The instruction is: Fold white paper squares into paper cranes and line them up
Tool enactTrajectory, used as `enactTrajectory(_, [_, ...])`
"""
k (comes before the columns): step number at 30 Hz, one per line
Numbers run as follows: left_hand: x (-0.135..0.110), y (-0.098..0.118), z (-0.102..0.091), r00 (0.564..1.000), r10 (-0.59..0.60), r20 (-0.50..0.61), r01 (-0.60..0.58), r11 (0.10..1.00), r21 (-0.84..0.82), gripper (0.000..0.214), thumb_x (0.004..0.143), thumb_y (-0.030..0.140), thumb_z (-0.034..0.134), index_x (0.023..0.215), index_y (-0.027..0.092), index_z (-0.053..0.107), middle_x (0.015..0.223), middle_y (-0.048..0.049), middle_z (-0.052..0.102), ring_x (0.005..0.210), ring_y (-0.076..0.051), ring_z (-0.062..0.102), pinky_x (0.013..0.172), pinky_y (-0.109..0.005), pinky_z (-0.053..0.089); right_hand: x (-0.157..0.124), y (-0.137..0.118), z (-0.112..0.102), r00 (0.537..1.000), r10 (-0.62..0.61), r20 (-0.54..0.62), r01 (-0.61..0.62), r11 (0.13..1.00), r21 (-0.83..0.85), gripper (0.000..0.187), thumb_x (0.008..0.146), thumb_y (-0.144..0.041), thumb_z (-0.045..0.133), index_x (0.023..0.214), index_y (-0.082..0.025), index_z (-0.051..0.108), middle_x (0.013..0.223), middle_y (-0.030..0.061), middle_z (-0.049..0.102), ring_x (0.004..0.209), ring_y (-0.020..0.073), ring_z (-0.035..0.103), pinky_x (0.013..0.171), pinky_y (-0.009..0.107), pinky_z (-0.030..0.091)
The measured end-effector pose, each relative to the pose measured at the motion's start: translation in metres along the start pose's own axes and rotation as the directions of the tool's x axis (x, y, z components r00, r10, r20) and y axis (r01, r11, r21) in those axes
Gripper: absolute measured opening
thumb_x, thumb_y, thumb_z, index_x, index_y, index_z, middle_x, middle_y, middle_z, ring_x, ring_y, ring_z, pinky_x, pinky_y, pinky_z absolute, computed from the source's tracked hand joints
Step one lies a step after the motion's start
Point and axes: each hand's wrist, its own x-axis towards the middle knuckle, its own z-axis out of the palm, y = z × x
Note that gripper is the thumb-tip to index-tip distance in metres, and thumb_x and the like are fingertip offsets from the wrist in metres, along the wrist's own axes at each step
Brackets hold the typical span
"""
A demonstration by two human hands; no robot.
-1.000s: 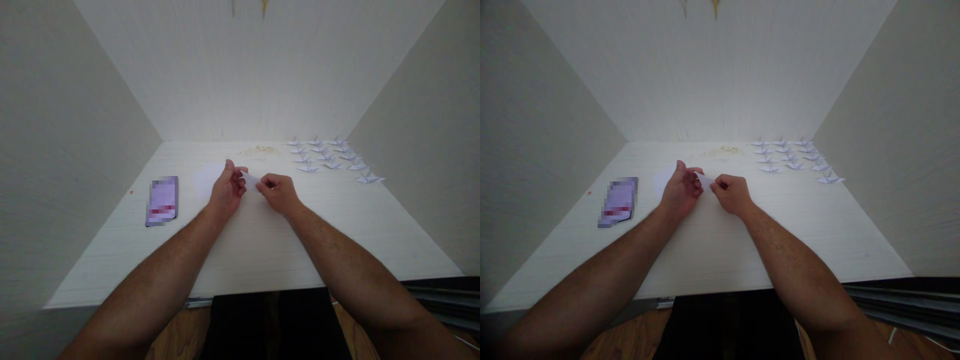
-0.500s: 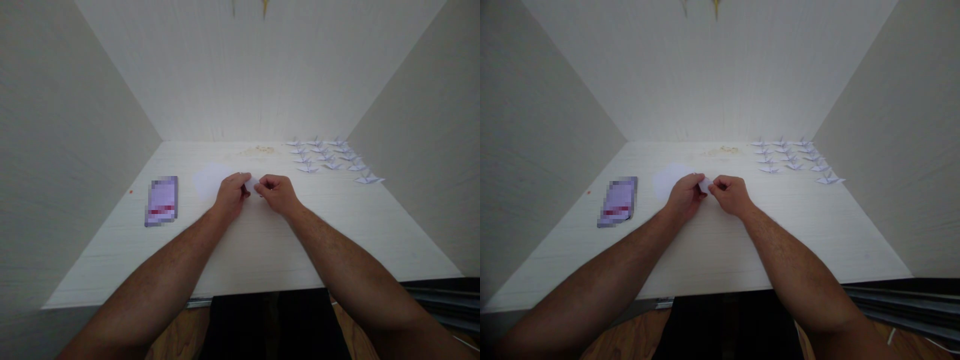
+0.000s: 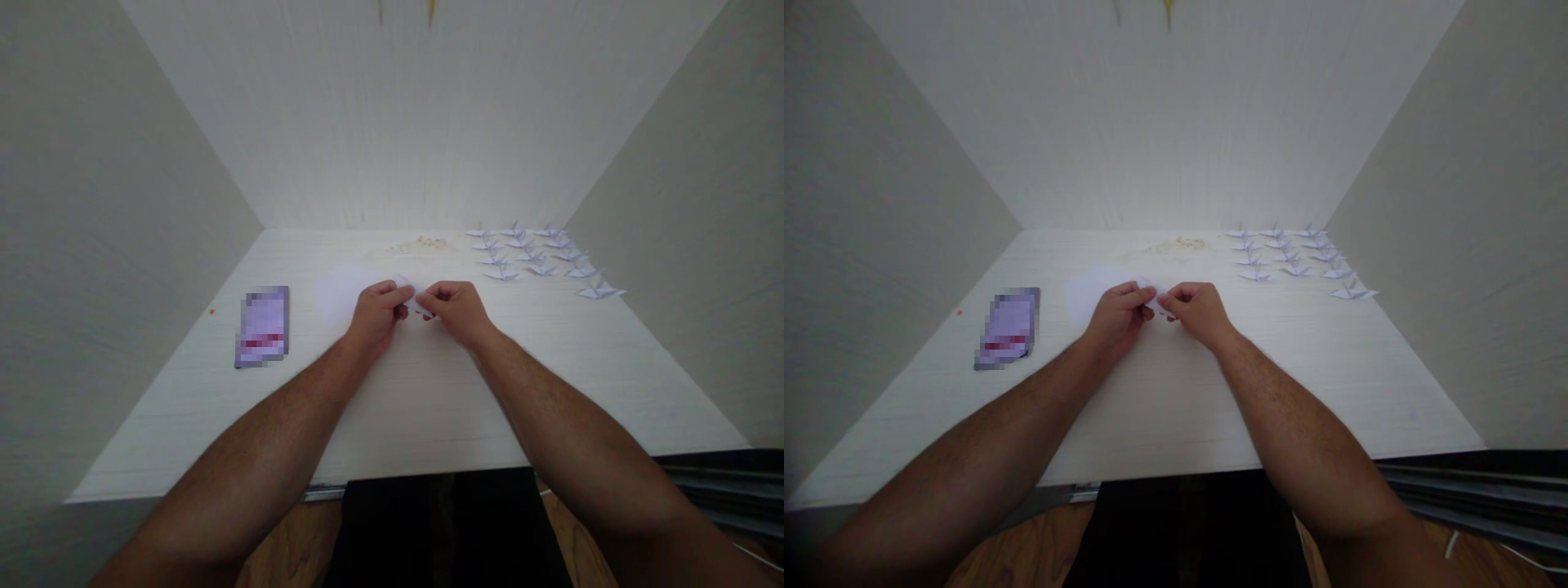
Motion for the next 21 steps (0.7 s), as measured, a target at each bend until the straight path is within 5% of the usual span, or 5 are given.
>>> enactTrajectory(12, [0.0009, -0.002, -0.0017, 0.999, 0.003, 0.05, -0.002, 1.0, -0.003, 0.025, 0.067, 0.029, 0.075, 0.059, 0.016, 0.055, 0.055, 0.0009, 0.054, 0.047, -0.009, 0.048, 0.045, -0.023, 0.036, 0.0033, 0.0049, -0.0034, 1.0, 0.001, -0.026, -0.001, 1.0, 0.005, 0.022, 0.073, -0.038, 0.069, 0.064, -0.018, 0.066, 0.057, 0.0009, 0.065, 0.053, 0.0127, 0.057, 0.054, 0.027, 0.044])
enactTrajectory(18, [-0.0026, -0.0025, 0.0002, 0.973, 0.229, -0.04, -0.203, 0.922, 0.328, 0.013, 0.072, 0.028, 0.074, 0.069, 0.017, 0.067, 0.057, 0.0004, 0.063, 0.049, -0.01, 0.054, 0.047, -0.022, 0.04, 0.0042, 0.006, -0.0024, 0.942, -0.162, -0.293, 0.111, 0.977, -0.182, 0.017, 0.072, -0.035, 0.072, 0.078, -0.019, 0.068, 0.069, -0.0002, 0.067, 0.062, 0.0123, 0.056, 0.062, 0.027, 0.045])
enactTrajectory(21, [-0.0035, -0.0028, 0.0002, 0.928, 0.371, -0.038, -0.311, 0.827, 0.467, 0.01, 0.071, 0.022, 0.075, 0.081, 0.019, 0.075, 0.081, -0.0041, 0.073, 0.073, -0.015, 0.067, 0.065, -0.026, 0.053, 0.0042, 0.0039, -0.003, 0.961, -0.076, -0.266, 0.047, 0.992, -0.116, 0.028, 0.077, -0.044, 0.068, 0.067, -0.019, 0.065, 0.057, -0.0014, 0.059, 0.053, 0.0106, 0.049, 0.053, 0.026, 0.04])
